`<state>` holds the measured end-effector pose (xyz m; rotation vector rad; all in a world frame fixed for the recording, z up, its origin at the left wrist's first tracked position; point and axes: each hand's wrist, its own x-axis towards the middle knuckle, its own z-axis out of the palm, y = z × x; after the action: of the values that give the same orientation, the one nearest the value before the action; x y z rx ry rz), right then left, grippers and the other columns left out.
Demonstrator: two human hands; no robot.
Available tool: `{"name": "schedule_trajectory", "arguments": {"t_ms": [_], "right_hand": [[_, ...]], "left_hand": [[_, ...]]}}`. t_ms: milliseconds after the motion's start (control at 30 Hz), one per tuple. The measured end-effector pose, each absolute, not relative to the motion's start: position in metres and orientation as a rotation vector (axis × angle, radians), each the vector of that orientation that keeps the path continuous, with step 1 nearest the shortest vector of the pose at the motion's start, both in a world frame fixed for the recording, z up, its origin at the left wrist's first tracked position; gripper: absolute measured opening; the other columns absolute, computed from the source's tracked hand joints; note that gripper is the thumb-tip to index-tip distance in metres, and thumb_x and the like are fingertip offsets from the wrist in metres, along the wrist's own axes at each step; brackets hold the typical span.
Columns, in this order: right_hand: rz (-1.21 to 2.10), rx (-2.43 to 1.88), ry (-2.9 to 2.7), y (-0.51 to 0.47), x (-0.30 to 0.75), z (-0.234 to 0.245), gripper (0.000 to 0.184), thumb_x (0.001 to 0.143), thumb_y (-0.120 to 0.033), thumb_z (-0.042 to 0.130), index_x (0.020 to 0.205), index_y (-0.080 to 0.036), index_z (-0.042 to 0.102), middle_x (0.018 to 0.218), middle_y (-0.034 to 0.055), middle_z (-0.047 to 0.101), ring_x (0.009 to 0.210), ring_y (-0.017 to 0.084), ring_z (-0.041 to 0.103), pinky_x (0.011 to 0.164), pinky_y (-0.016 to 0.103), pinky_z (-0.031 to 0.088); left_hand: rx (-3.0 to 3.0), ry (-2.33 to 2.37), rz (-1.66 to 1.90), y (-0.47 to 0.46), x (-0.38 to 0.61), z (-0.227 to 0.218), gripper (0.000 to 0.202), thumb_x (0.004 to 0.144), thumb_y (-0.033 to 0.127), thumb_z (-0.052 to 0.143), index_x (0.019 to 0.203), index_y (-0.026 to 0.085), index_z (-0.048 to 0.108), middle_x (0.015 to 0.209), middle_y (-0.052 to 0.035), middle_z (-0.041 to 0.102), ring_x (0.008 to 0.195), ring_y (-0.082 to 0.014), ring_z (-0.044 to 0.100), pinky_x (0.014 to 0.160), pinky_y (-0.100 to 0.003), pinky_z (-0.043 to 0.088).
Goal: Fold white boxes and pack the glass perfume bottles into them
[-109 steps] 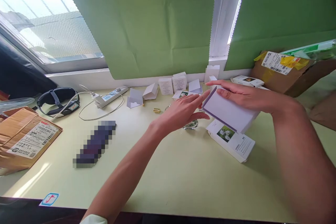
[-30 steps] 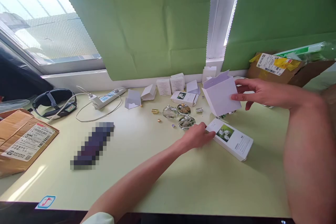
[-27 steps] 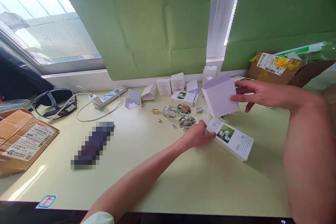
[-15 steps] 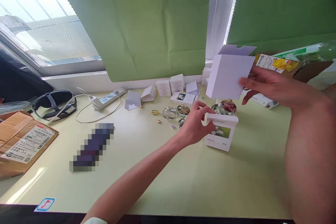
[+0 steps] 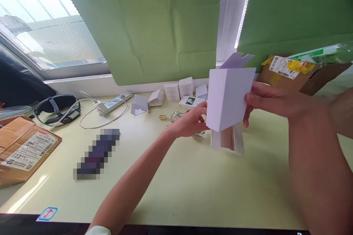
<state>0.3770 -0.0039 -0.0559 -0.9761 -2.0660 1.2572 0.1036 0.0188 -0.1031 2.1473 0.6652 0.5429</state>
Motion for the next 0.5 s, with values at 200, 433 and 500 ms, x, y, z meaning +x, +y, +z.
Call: {"name": "schedule_trajectory", "arguments": {"t_ms": [200, 433, 500], "right_hand": [[1.327, -1.023, -2.215, -0.002, 0.363, -0.055, 0.041, 0.093, -0.04, 0.061, 0.133, -0.045, 0.053, 0.111, -0.0045, 0.068, 0.091, 0.018, 0.069, 0.081, 0.033, 0.058], [1.299, -0.815, -2.302, -0.002, 0.35, -0.055, 0.03, 0.095, -0.031, 0.056, 0.122, -0.044, 0.059, 0.108, -0.0052, 0.066, 0.096, 0.017, 0.064, 0.08, 0.03, 0.054], [1.301, -0.755, -2.338, -0.004, 0.342, -0.054, 0.026, 0.095, -0.033, 0.055, 0.118, -0.044, 0.06, 0.104, -0.0057, 0.065, 0.094, 0.016, 0.062, 0.078, 0.029, 0.054]], "left_hand": [[2.176, 0.606, 0.413, 0.027, 0.092, -0.102, 0.019, 0.085, 0.021, 0.055, 0.1, 0.016, 0.063, 0.094, -0.0039, 0.065, 0.085, -0.0162, 0.057, 0.071, -0.027, 0.048], [2.131, 0.684, 0.355, 0.026, 0.09, -0.093, 0.031, 0.077, 0.025, 0.061, 0.108, 0.021, 0.066, 0.099, -0.0028, 0.068, 0.09, -0.0201, 0.06, 0.073, -0.028, 0.049], [2.122, 0.806, 0.315, 0.024, 0.089, -0.091, 0.03, 0.072, 0.025, 0.065, 0.102, 0.021, 0.067, 0.096, -0.0016, 0.067, 0.09, -0.0213, 0.06, 0.073, -0.029, 0.049]]}}
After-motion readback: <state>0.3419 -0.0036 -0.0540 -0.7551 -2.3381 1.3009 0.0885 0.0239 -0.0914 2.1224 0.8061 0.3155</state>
